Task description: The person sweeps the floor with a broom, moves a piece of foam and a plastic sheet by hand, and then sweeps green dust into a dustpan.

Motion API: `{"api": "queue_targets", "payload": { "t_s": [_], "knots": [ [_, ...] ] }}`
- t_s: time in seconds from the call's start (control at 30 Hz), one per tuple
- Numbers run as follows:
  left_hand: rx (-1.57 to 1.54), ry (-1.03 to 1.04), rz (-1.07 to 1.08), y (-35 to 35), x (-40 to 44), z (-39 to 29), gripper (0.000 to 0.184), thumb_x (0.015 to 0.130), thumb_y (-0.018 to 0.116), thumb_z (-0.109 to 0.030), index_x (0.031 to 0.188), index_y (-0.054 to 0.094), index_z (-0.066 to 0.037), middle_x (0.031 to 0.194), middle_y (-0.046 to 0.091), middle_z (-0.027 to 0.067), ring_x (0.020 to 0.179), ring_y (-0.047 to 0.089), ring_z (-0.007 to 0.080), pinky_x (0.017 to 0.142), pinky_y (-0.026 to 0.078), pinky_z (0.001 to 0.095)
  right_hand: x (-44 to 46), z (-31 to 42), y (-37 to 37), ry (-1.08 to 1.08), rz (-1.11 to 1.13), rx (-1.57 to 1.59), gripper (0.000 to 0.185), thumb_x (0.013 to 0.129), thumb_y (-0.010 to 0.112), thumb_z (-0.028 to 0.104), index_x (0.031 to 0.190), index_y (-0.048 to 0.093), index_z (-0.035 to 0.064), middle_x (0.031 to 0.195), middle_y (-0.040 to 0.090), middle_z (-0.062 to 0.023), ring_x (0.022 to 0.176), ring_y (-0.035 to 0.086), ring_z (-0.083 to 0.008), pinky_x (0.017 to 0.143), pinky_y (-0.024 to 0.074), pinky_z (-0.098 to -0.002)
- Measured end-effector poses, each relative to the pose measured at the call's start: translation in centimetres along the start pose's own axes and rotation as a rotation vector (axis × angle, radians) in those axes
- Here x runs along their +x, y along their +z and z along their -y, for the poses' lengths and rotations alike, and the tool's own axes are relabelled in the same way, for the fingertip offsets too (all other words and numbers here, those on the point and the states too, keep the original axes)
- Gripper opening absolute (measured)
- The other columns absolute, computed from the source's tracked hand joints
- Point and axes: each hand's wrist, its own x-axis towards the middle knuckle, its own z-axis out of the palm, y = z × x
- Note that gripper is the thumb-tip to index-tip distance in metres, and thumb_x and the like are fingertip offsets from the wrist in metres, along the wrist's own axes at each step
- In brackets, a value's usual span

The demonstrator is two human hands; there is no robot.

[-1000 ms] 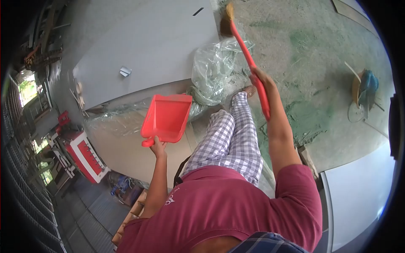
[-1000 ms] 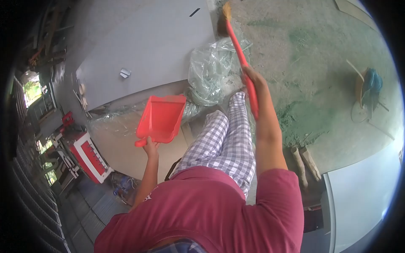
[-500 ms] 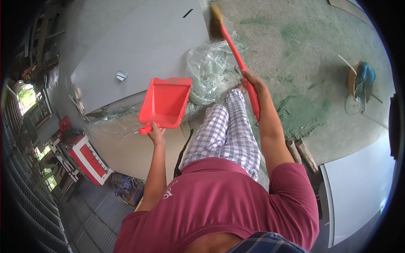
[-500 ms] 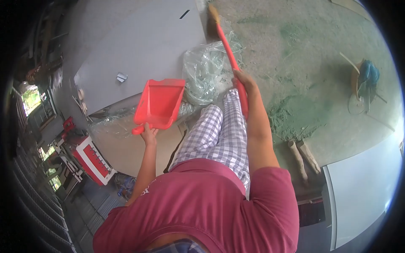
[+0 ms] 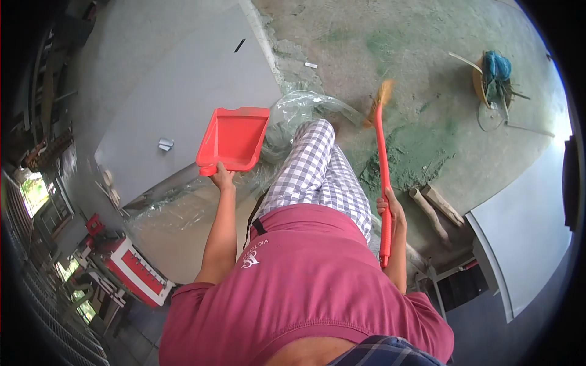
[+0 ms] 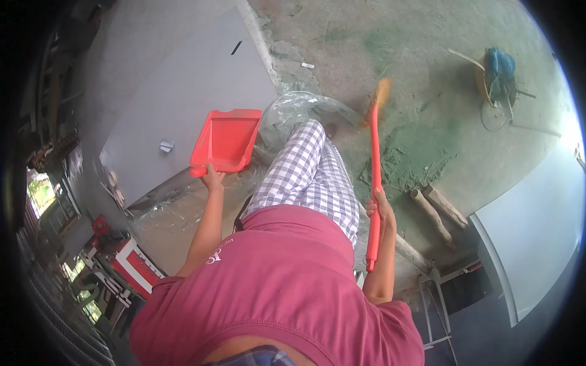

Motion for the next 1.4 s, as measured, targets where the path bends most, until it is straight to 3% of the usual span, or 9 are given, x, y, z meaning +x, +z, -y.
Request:
{"api": "queue_targets", "payload": {
  "t_s": [0.1,0.23,0.37,0.53,0.63,0.77,1.03,1.13,1.4],
  "knots": [
    [0.034,0.013,0.007,-0.1,0.5,-1.0,0.044,0.081,0.051,-0.016,0.118,0.027,-0.012,0.115,0.044,0.0139,0.097,0.053,0.0325,0.08,0.044,0.0519,-0.9,-0.1,5.0,-0.092,0.144,-0.082,0.029,0.079,0.061,0.037,0.09,0.042,0.0186,0.058,0.04,0.0023,0.041,0.036,-0.0022,0.034,0.0318,-0.0141],
    [0.068,0.039,0.101,4.8,1.3,-3.2,0.042,0.081,0.051,-0.018,0.117,0.03,-0.012,0.112,0.047,0.0127,0.097,0.053,0.0313,0.079,0.045,0.0504,2.8,3.8,13.1,-0.173,0.301,-0.145,0.029,0.081,0.057,0.039,0.086,0.044,0.0135,0.05,0.037,0.0039,0.036,0.034,-0.0034,0.031,0.0303,-0.0156],
    [0.116,0.123,0.126,8.7,0.9,-6.0,0.044,0.082,0.05,-0.019,0.118,0.027,-0.008,0.114,0.043,0.0186,0.094,0.055,0.0362,0.078,0.047,0.0511,9.9,7.3,23.0,0.063,0.538,-0.137,0.032,0.084,0.053,0.036,0.075,0.041,0.0083,0.045,0.035,0.0045,0.033,0.033,-0.004,0.03,0.0322,-0.017],
    [0.099,0.164,0.145,11.4,2.5,-9.0,0.041,0.082,0.048,-0.016,0.117,0.029,-0.006,0.11,0.047,0.0196,0.092,0.056,0.0351,0.074,0.05,0.0481,17.8,8.9,30.9,-0.046,0.473,-0.478,0.018,0.087,0.047,0.029,0.081,0.042,0.0125,0.051,0.039,0.0037,0.038,0.038,-0.006,0.031,0.0336,-0.0193],
    [0.096,0.146,0.168,12.2,3.1,-11.0,0.041,0.081,0.048,-0.015,0.116,0.03,-0.005,0.11,0.048,0.0194,0.093,0.056,0.0345,0.075,0.05,0.048,22.0,11.1,26.2,-0.048,0.4,-0.573,0.018,0.086,0.048,0.029,0.084,0.04,0.0134,0.052,0.04,0.003,0.038,0.038,-0.0068,0.032,0.0332,-0.0202],
    [0.092,0.101,0.206,12.4,6.4,-11.6,0.044,0.079,0.049,-0.013,0.118,0.028,-0.012,0.113,0.047,0.0103,0.095,0.054,0.0281,0.077,0.048,0.049,12.5,9.8,21.9,-0.274,0.318,-0.632,0.037,0.087,0.045,0.026,0.119,0.036,0.0122,0.056,0.036,0.0022,0.04,0.038,-0.0067,0.035,0.035,-0.0215],
    [0.223,0.099,0.156,16.4,9.3,-10.3,0.049,0.079,0.048,-0.012,0.122,0.025,-0.013,0.12,0.04,0.0115,0.103,0.049,0.028,0.074,0.049,0.0481,9.4,8.7,26.4,-0.082,0.462,-0.518,0.049,0.087,0.044,0.021,0.132,0.024,0.0199,0.06,0.037,0.0028,0.041,0.037,-0.0056,0.034,0.0353,-0.0193],
    [0.263,0.083,0.188,17.3,9.1,-11.0,0.051,0.079,0.048,-0.012,0.123,0.023,-0.013,0.12,0.039,0.0122,0.103,0.049,0.0281,0.072,0.049,0.047,14.4,10.9,27.3,-0.108,0.392,-0.591,0.043,0.086,0.045,0.021,0.126,0.03,0.0194,0.059,0.038,0.0032,0.041,0.037,-0.005,0.034,0.0354,-0.0184],
    [0.286,0.151,0.259,21.6,9.9,-14.2,0.048,0.079,0.046,-0.011,0.121,0.023,-0.01,0.116,0.043,0.0173,0.097,0.054,0.0322,0.076,0.049,0.0468,14.4,13.0,13.2,0.032,0.184,0.384,0.023,0.084,0.055,0.027,0.085,0.038,0.0111,0.058,0.041,-0.0004,0.041,0.038,-0.0076,0.035,0.0368,-0.019]
  ]
}}
